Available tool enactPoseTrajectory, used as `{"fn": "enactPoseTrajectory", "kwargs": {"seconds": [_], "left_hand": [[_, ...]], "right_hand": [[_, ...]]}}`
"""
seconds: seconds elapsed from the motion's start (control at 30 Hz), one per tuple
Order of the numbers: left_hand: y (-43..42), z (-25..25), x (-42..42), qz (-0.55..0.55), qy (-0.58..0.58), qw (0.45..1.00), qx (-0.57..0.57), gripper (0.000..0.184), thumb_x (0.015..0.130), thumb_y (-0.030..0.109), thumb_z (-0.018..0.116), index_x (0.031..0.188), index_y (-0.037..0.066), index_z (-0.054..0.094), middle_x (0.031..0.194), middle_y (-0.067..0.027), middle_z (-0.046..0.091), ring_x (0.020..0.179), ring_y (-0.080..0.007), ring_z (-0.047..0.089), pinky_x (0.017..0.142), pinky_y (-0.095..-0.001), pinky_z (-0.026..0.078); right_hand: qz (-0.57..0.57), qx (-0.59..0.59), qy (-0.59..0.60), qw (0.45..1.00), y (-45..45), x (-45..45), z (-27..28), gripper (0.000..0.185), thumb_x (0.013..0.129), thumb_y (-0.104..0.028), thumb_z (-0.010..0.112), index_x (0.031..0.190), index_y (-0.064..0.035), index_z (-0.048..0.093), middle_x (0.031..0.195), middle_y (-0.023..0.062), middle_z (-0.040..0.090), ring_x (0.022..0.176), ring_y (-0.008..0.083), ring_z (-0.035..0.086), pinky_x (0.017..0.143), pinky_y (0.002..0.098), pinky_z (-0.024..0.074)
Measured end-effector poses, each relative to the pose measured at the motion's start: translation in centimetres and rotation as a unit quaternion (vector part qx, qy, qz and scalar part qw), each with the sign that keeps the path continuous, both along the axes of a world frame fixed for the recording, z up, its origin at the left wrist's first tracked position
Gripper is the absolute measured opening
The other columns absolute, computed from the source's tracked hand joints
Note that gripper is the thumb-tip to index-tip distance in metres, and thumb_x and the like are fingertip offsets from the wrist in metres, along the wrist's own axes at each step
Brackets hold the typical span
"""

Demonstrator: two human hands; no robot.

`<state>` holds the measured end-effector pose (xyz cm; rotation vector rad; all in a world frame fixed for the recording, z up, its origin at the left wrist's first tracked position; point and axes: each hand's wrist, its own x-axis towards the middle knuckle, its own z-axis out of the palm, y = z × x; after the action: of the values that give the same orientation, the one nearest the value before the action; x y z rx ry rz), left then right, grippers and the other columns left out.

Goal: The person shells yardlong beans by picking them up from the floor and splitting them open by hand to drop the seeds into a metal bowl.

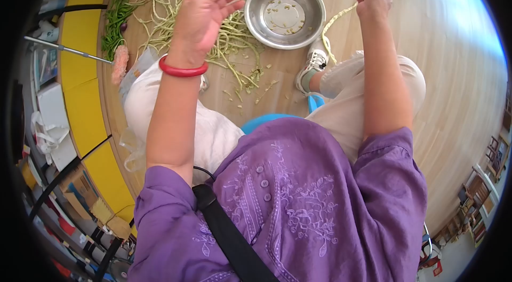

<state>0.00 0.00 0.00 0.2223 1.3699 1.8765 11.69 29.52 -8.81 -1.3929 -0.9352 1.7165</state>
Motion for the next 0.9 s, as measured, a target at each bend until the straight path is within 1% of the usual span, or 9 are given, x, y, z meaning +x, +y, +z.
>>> {"fn": "enactPoseTrajectory", "kwargs": {"seconds": [0.17,0.23,0.37,0.47,0.53,0.57,0.63,0.73,0.9], "left_hand": [[-4.6,1.0,-1.8,0.106,-0.052,0.992,0.040,0.019,0.089,0.010,0.047,0.101,-0.001,0.056,0.099,-0.0149,0.062,0.093,-0.0240,0.060,0.081,-0.0349,0.050],[-6.6,1.6,-2.2,0.139,-0.064,0.987,0.040,0.017,0.089,0.010,0.048,0.100,0.000,0.056,0.096,-0.0136,0.061,0.090,-0.0243,0.060,0.078,-0.0357,0.050],[-9.7,2.1,-2.4,0.181,-0.078,0.979,0.050,0.016,0.088,0.010,0.049,0.100,0.001,0.055,0.094,-0.0123,0.061,0.089,-0.0235,0.059,0.076,-0.0353,0.050],[-11.9,3.0,-1.9,0.236,-0.080,0.968,0.036,0.015,0.086,0.010,0.051,0.097,0.001,0.055,0.088,-0.0100,0.061,0.080,-0.0185,0.059,0.071,-0.0311,0.047],[-13.7,3.2,-1.9,0.262,-0.071,0.962,0.036,0.015,0.086,0.011,0.051,0.097,0.001,0.055,0.087,-0.0099,0.061,0.079,-0.0183,0.059,0.071,-0.0308,0.047],[-14.5,3.2,-1.9,0.273,-0.070,0.959,0.035,0.016,0.086,0.011,0.052,0.098,0.001,0.055,0.087,-0.0099,0.061,0.079,-0.0183,0.059,0.071,-0.0306,0.047],[-15.8,3.5,-2.0,0.292,-0.060,0.954,0.033,0.015,0.087,0.010,0.051,0.097,0.001,0.056,0.085,-0.0096,0.061,0.078,-0.0178,0.059,0.070,-0.0293,0.046],[-17.3,3.0,-2.1,0.283,-0.047,0.957,0.049,0.015,0.090,0.010,0.047,0.101,0.001,0.054,0.089,-0.0103,0.060,0.083,-0.0198,0.059,0.072,-0.0323,0.048],[-17.6,2.7,-1.9,0.280,-0.066,0.956,0.050,0.017,0.090,0.010,0.047,0.102,0.001,0.054,0.087,-0.0106,0.061,0.082,-0.0198,0.060,0.071,-0.0319,0.048]], "right_hand": [[0.148,0.053,-0.082,0.984,-3.7,-1.3,-0.5,0.022,0.079,-0.019,0.064,0.093,-0.0023,0.058,0.078,0.0026,0.055,0.066,0.0120,0.051,0.058,0.0282,0.0442],[0.277,0.045,-0.108,0.954,-6.2,-2.5,-2.9,0.017,0.078,-0.015,0.062,0.089,-0.0031,0.063,0.073,0.0026,0.056,0.064,0.0115,0.050,0.055,0.0246,0.0418],[0.549,0.050,-0.199,0.811,-14.3,-5.2,-8.6,0.024,0.078,-0.019,0.060,0.097,-0.0063,0.067,0.076,0.0021,0.061,0.060,0.0116,0.050,0.053,0.0252,0.0419],[0.702,0.197,-0.251,0.636,-21.8,-6.3,-13.9,0.031,0.076,-0.021,0.058,0.105,-0.0115,0.065,0.093,0.0146,0.066,0.083,0.0243,0.064,0.077,0.0352,0.0479],[0.759,0.260,-0.250,0.542,-25.8,-6.7,-17.7,0.042,0.076,-0.020,0.053,0.117,-0.0133,0.058,0.102,0.0180,0.063,0.093,0.0308,0.060,0.086,0.0374,0.0455],[0.765,0.278,-0.288,0.505,-27.4,-7.1,-19.0,0.047,0.076,-0.017,0.053,0.123,-0.0155,0.052,0.119,0.0186,0.054,0.106,0.0312,0.054,0.093,0.0376,0.0417],[0.752,0.323,-0.305,0.488,-29.8,-8.1,-20.4,0.051,0.077,-0.015,0.051,0.128,-0.0169,0.046,0.133,0.0168,0.040,0.116,0.0350,0.044,0.099,0.0396,0.0373],[0.763,0.286,-0.340,0.469,-30.8,-10.7,-21.2,0.052,0.078,-0.013,0.050,0.130,-0.0158,0.042,0.137,0.0150,0.035,0.121,0.0393,0.036,0.101,0.0422,0.0341],[0.768,0.340,-0.297,0.455,-30.5,-12.4,-24.7,0.049,0.078,-0.009,0.050,0.127,-0.0124,0.046,0.133,0.0125,0.039,0.117,0.0386,0.040,0.098,0.0421,0.0364]]}}
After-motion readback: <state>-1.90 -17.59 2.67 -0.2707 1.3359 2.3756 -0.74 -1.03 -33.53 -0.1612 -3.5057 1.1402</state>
